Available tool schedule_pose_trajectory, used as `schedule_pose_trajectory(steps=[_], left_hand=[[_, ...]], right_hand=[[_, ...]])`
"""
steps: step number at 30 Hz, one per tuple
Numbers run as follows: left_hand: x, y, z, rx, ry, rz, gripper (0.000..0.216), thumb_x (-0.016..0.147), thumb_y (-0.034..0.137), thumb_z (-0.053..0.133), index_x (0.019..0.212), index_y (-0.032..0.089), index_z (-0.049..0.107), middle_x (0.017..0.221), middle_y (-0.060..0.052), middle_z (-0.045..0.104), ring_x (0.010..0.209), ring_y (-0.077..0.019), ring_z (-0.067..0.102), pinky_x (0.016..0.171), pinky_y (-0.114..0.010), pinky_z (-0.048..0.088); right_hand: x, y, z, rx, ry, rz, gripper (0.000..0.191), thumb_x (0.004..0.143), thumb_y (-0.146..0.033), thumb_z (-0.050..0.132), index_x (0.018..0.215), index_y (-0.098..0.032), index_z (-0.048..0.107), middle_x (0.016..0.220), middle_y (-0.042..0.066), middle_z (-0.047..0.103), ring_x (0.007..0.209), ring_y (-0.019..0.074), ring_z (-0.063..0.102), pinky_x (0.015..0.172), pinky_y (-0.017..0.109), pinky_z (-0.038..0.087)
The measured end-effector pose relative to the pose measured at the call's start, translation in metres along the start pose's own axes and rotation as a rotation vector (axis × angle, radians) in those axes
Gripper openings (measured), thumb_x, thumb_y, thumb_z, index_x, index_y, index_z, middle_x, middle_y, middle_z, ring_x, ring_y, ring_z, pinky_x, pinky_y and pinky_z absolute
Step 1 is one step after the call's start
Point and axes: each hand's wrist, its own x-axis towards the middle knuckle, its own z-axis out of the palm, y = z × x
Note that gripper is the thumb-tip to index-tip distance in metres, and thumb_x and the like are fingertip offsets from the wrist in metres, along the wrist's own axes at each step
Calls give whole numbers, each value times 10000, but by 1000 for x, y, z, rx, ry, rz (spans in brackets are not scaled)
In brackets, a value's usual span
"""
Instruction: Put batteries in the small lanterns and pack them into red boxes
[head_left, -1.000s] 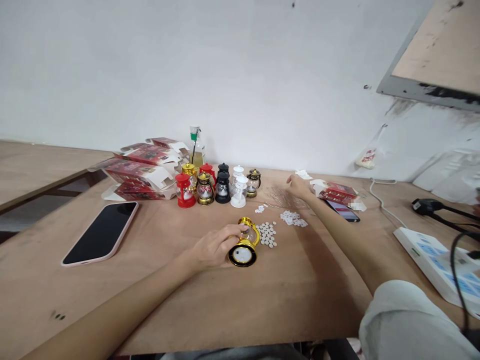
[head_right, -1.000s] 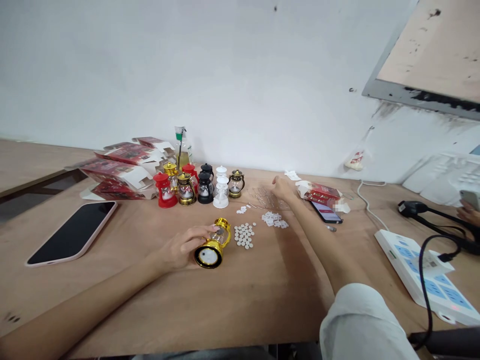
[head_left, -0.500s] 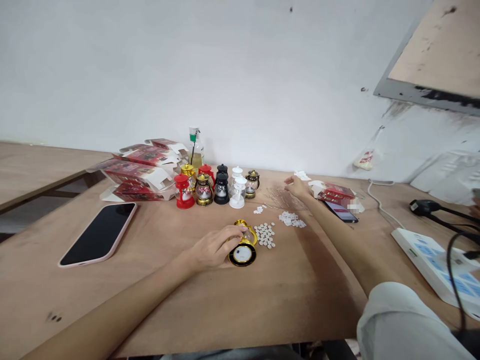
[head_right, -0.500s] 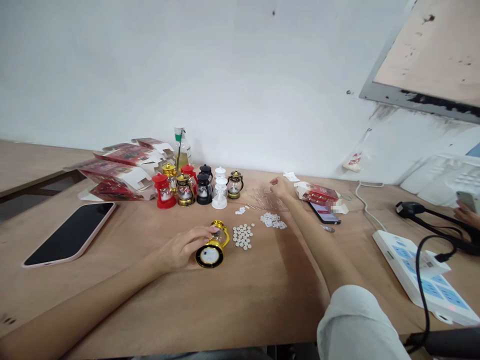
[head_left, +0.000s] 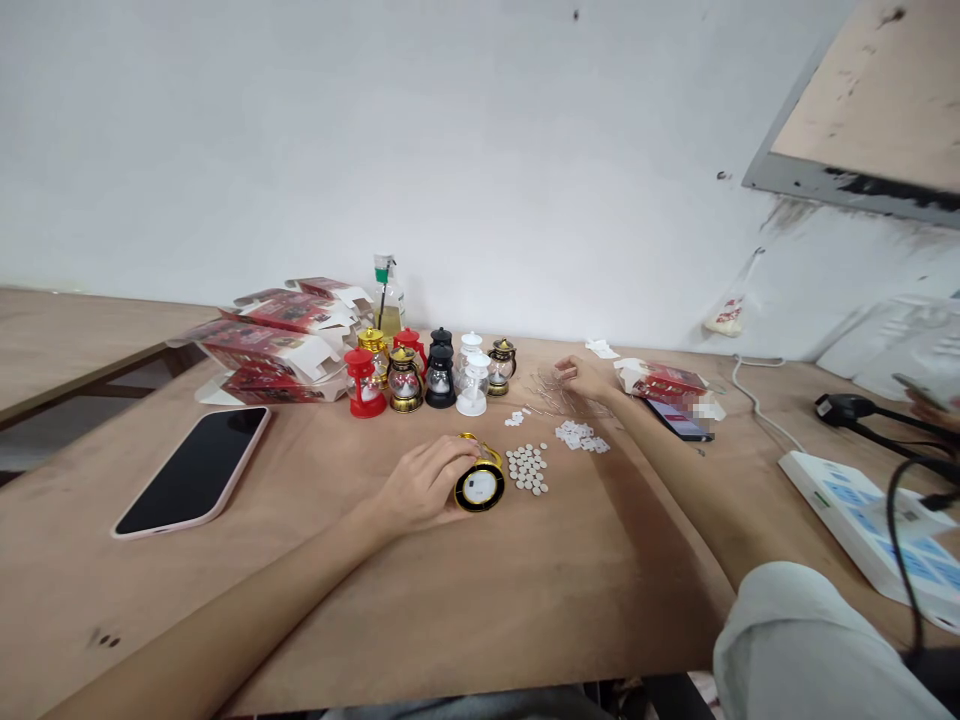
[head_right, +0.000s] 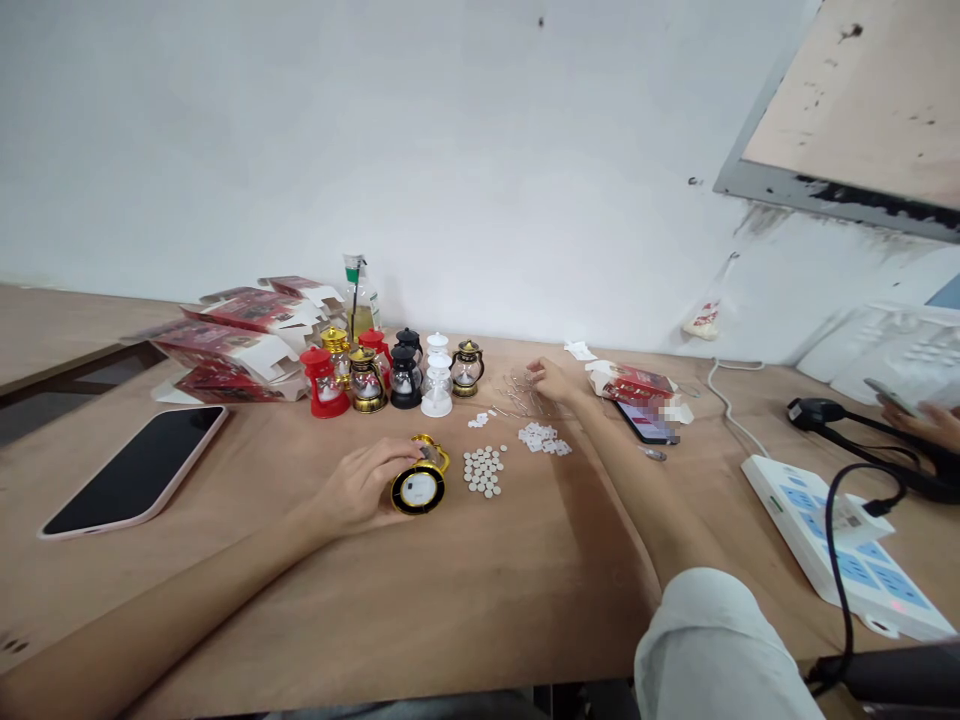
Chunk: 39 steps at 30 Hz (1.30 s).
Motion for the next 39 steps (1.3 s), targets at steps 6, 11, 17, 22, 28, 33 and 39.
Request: schedule_pose_trajectory(steps=[6, 11, 17, 22, 28, 33, 39], left_hand=[[0, 0, 0, 277, 78, 253, 433, 809, 421, 623, 1151, 190, 493, 1035, -124, 652, 983, -235, 632, 759, -307, 513], [5, 4, -3, 402, 113, 293, 381, 878, 446, 509, 1139, 180, 428, 995, -112, 636, 979, -212, 634, 750, -291, 526], [-1, 0, 0, 384, 72, 190, 437, 859, 387, 546, 1217, 189, 393, 1112, -126, 603, 1040, -223, 606, 794, -318, 534], [0, -1, 0, 257, 73, -140, 547, 775, 265, 613, 1281, 204, 412, 1198, -118, 554, 1111, -245, 556, 879, -369, 504], [18, 1, -1, -495, 495, -841, 410, 593, 302, 760, 880, 178, 495, 903, -22, 592, 877, -199, 607, 799, -372, 529], [23, 3, -2, -1105, 611, -1157, 265, 621, 112, 677, 820, 162, 510, 850, 1, 622, 784, -142, 629, 752, -339, 569], [24, 9, 0, -1304, 565, -1171, 243, 631, 15, 583, 794, 163, 480, 827, 27, 629, 774, -116, 648, 823, -334, 570]], right_hand=[[-2, -1, -3, -74, 38, -97, 433, 616, 15, 470, 1006, -153, 551, 1107, 79, 592, 711, 110, 595, 627, 232, 484], [-6, -11, -7, -119, 135, -186, 328, 631, 11, 475, 886, -169, 577, 1007, 49, 573, 683, 109, 567, 698, 268, 492], [-9, -34, -23, -78, 405, -279, 273, 695, -10, 436, 872, -174, 564, 1010, 87, 541, 789, 170, 570, 858, 382, 469], [-30, -60, -28, 84, 617, -299, 168, 813, -156, 463, 975, -191, 491, 1023, 86, 593, 907, 175, 600, 863, 375, 498], [-126, -94, 16, 716, 369, -134, 342, 656, -318, 749, 902, -223, 531, 862, 32, 695, 862, 196, 663, 784, 373, 536], [-171, -105, 41, 968, 172, 19, 422, 578, -364, 816, 880, -234, 551, 772, 4, 688, 740, 177, 640, 678, 337, 519], [-173, -114, 46, 1003, 102, 48, 420, 602, -378, 802, 923, -232, 574, 761, -15, 641, 644, 136, 597, 674, 325, 503]])
